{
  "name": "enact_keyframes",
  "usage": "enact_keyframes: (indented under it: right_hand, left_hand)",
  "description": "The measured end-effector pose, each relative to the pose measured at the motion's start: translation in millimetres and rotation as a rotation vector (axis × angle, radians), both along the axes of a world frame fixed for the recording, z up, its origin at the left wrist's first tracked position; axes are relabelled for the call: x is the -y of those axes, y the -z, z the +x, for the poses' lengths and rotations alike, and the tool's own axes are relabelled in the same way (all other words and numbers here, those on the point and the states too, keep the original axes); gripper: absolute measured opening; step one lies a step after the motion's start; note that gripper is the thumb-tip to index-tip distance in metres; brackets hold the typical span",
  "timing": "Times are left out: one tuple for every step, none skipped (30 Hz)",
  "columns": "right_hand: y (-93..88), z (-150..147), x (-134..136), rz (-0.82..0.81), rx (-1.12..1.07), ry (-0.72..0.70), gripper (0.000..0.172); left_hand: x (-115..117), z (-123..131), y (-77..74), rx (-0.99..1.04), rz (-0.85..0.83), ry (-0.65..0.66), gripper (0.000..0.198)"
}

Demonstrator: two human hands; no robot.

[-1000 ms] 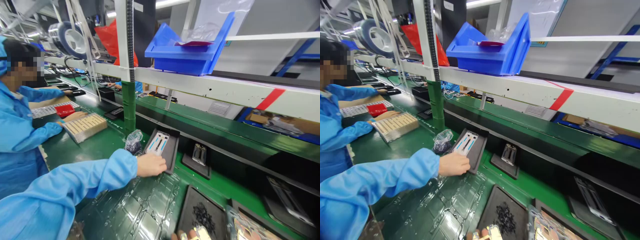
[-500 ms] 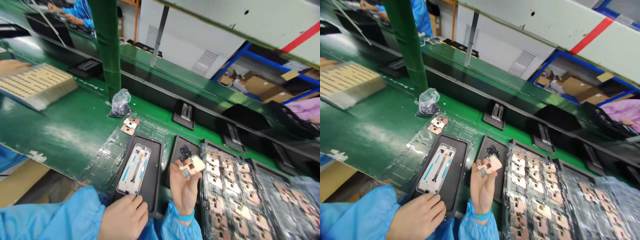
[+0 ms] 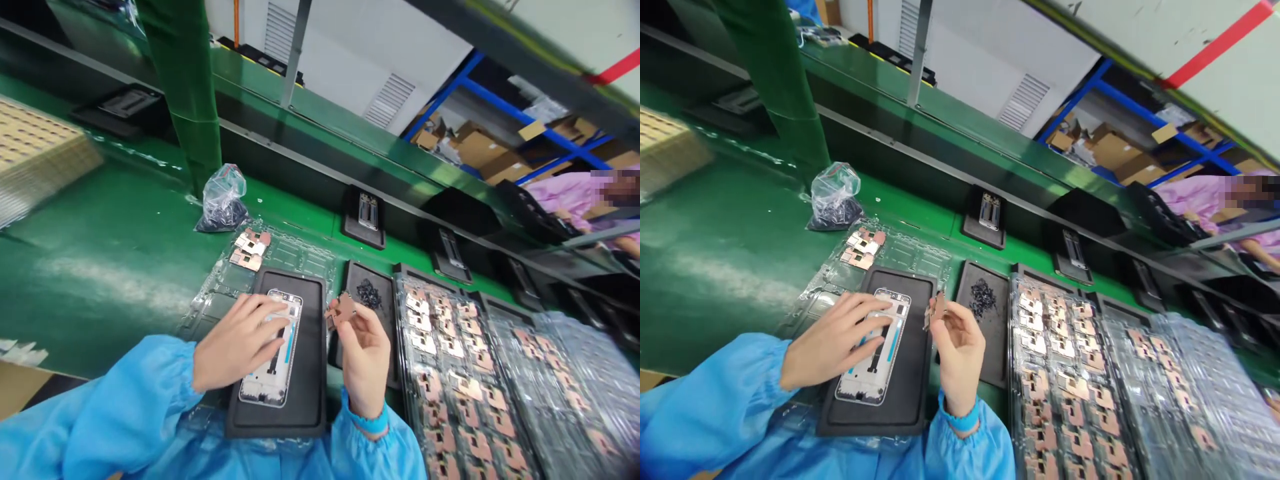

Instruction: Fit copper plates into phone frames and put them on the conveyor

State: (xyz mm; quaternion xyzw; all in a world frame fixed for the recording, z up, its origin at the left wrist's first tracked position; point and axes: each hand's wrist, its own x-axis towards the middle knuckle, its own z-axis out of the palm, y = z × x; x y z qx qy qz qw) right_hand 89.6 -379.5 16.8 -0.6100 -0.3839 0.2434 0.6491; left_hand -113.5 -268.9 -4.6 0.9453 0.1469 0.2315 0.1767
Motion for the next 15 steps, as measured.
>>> enact_keyframes:
  right_hand:
    - [-0.8,-1.9,-3.2,-0.025,0.154,-0.002,0.023]
    - [-1.8,-3.9,-7.0,-0.037,0.327,-0.020,0.021]
    - [-2.8,-6.0,-11.7,-0.040,0.503,-0.061,0.022]
    - [-3.9,-8.4,-16.9,-0.039,0.670,-0.121,0.024]
    - [-4.7,-10.9,-22.4,-0.039,0.817,-0.192,0.025]
    - [-5.2,-13.4,-28.0,-0.047,0.934,-0.260,0.025]
    - [-5.4,-16.0,-33.2,-0.066,1.024,-0.315,0.025]
    - [-5.4,-18.4,-37.7,-0.096,1.089,-0.355,0.024]
    - [-5.1,-20.5,-41.4,-0.129,1.134,-0.385,0.023]
    - [-4.8,-22.2,-44.1,-0.164,1.162,-0.408,0.022]
    - [-4.5,-23.5,-45.9,-0.196,1.178,-0.429,0.021]
    - [-4.2,-24.3,-47.0,-0.222,1.188,-0.446,0.022]
    - [-4.1,-24.8,-47.6,-0.242,1.192,-0.459,0.022]
    - [-4.1,-24.9,-47.8,-0.258,1.194,-0.467,0.022]
    - [-4.2,-24.9,-47.9,-0.271,1.193,-0.474,0.023]
  left_hand:
    - [3.6,-5.0,-2.3,0.039,-0.010,0.049,0.025]
    - [7.1,-10.4,-4.8,0.081,-0.008,0.095,0.027]
    - [10.5,-15.9,-7.0,0.121,0.007,0.132,0.029]
    - [13.8,-21.0,-8.5,0.154,0.035,0.154,0.031]
    - [16.7,-25.3,-9.1,0.185,0.068,0.164,0.033]
    - [19.2,-28.7,-8.8,0.214,0.102,0.171,0.034]
    - [21.4,-31.0,-7.6,0.234,0.129,0.176,0.035]
    - [23.1,-32.4,-5.8,0.246,0.147,0.182,0.036]
    - [24.4,-33.1,-3.6,0.248,0.155,0.184,0.037]
    - [25.2,-33.2,-1.1,0.244,0.157,0.181,0.038]
    - [25.7,-33.0,1.4,0.234,0.155,0.177,0.039]
    - [25.9,-32.8,3.8,0.220,0.150,0.172,0.041]
    - [25.9,-32.6,6.0,0.207,0.143,0.169,0.043]
    - [25.8,-32.6,7.8,0.200,0.137,0.168,0.044]
    - [25.7,-32.7,9.1,0.195,0.132,0.168,0.044]
